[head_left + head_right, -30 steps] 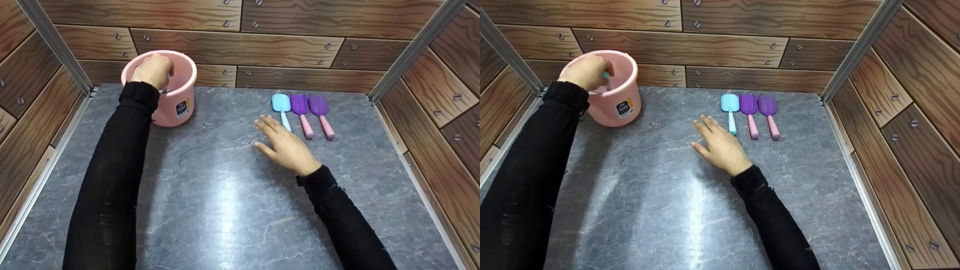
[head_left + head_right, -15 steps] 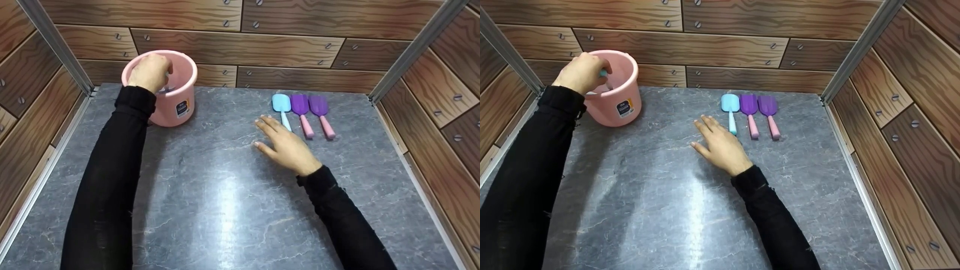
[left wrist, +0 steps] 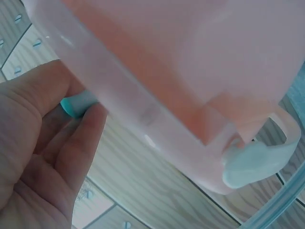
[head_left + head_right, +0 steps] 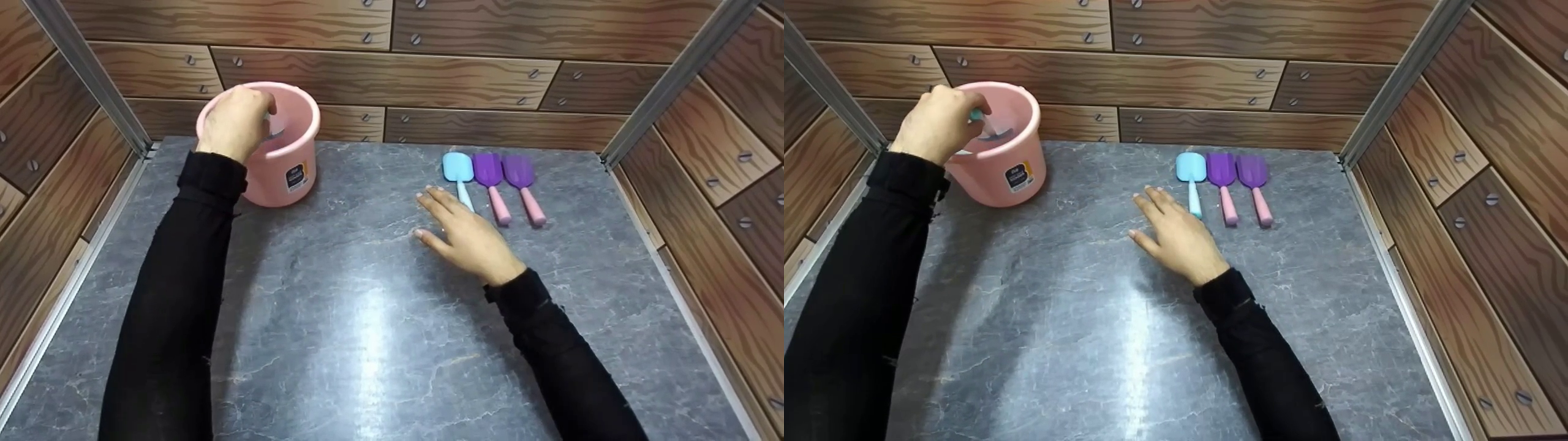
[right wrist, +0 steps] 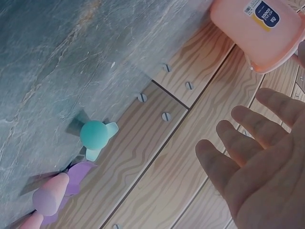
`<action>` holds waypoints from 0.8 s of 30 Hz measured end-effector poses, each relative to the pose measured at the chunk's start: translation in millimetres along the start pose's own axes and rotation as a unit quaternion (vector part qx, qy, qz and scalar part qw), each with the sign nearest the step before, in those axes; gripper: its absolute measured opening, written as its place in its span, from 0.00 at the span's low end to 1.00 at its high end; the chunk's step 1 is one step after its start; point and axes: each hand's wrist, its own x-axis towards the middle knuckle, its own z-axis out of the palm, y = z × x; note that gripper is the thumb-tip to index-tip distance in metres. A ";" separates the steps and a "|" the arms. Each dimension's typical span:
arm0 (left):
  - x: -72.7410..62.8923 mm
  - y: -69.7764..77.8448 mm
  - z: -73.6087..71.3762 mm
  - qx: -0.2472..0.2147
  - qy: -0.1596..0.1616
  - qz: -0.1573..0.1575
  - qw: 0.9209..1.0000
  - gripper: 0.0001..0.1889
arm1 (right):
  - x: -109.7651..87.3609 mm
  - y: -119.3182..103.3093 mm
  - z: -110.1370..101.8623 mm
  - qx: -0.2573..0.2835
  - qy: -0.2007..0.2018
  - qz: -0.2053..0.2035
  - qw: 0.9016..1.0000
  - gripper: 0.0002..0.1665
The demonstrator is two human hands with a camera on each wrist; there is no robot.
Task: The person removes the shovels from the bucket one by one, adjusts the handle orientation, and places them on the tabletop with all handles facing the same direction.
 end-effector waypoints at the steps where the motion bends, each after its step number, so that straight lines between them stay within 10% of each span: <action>1: -0.7 0.1 -0.3 0.004 0.007 0.001 1.000 0.15 | 0.0 0.0 -0.2 0.000 0.000 0.000 1.000 0.45; 12: -11.5 12.4 -9.6 0.014 0.048 -0.037 0.998 0.17 | -1.1 0.1 -1.1 -0.001 0.001 0.001 1.000 0.46; 24: -27.3 27.3 -13.3 0.003 0.126 -0.007 0.992 0.14 | -1.6 1.7 -1.4 0.002 0.009 -0.003 1.000 0.46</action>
